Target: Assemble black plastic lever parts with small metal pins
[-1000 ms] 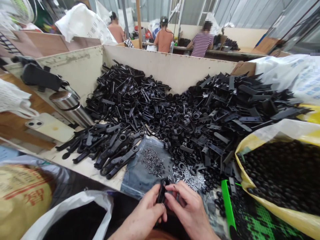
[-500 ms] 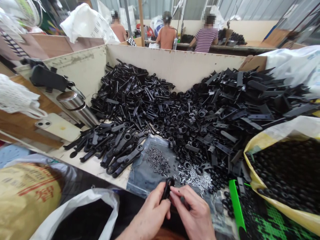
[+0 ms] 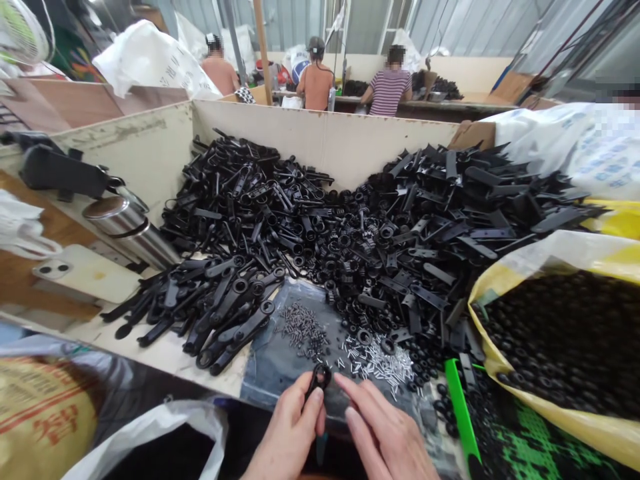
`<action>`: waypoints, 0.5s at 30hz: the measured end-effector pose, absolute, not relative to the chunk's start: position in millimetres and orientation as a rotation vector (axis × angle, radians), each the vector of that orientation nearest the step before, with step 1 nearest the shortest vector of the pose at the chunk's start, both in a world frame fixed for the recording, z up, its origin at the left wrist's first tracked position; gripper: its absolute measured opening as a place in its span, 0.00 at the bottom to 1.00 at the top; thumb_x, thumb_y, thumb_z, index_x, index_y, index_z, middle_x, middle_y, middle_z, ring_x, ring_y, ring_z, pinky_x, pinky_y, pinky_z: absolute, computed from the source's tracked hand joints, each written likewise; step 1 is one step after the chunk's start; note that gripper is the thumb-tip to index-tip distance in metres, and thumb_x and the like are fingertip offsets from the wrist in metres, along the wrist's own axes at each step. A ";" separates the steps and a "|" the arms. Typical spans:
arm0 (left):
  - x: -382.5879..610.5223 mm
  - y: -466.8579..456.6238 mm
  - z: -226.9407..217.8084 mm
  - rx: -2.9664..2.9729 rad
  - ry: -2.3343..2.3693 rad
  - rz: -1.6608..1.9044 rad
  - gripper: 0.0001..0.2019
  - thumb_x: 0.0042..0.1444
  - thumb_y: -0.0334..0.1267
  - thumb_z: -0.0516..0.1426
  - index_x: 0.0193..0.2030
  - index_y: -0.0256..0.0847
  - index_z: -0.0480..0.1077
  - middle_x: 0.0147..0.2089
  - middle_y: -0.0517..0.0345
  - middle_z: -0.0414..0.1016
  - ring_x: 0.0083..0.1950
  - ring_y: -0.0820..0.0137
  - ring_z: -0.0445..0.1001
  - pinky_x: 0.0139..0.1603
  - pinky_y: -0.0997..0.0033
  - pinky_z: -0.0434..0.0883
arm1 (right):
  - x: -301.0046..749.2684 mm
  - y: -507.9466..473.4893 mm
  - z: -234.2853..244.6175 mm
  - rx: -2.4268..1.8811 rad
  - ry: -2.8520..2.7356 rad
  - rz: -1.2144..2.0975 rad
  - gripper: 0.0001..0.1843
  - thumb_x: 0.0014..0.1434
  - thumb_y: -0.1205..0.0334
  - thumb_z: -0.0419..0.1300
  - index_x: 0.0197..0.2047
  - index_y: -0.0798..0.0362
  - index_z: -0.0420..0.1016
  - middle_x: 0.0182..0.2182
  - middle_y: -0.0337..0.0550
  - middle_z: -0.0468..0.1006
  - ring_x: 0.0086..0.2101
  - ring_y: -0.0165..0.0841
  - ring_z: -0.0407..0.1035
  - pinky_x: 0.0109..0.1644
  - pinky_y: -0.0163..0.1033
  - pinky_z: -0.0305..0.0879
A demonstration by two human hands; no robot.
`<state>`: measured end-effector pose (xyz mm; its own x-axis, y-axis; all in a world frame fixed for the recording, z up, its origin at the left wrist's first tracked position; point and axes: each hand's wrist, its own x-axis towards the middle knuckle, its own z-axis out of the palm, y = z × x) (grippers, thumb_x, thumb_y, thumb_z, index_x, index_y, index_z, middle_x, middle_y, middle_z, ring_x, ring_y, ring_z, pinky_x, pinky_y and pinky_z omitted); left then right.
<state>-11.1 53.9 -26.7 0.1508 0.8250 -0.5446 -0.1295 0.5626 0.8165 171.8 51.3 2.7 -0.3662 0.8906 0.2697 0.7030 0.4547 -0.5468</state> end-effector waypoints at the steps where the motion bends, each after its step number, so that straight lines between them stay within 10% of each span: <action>1: -11.1 53.7 -27.8 0.714 1.245 0.774 0.24 0.54 0.60 0.62 0.44 0.41 0.72 0.23 0.67 0.64 0.27 0.73 0.60 0.28 0.75 0.57 | 173.8 50.3 0.9 -1.333 -2.191 0.450 0.20 0.75 0.61 0.41 0.61 0.51 0.68 0.39 0.47 0.82 0.33 0.34 0.80 0.36 0.33 0.74; 15: -9.9 54.3 -29.9 0.886 1.265 0.720 0.26 0.57 0.64 0.57 0.42 0.39 0.72 0.24 0.65 0.64 0.27 0.73 0.59 0.27 0.74 0.56 | 159.2 41.3 -55.1 -1.406 -2.204 0.657 0.15 0.72 0.66 0.39 0.43 0.47 0.66 0.29 0.39 0.81 0.26 0.32 0.77 0.30 0.34 0.60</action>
<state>-9.9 54.3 -29.9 0.1734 0.8559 -0.4871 0.0183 0.4918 0.8705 159.2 41.3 -55.1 -0.3848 0.9163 0.1107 0.7061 0.3695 -0.6041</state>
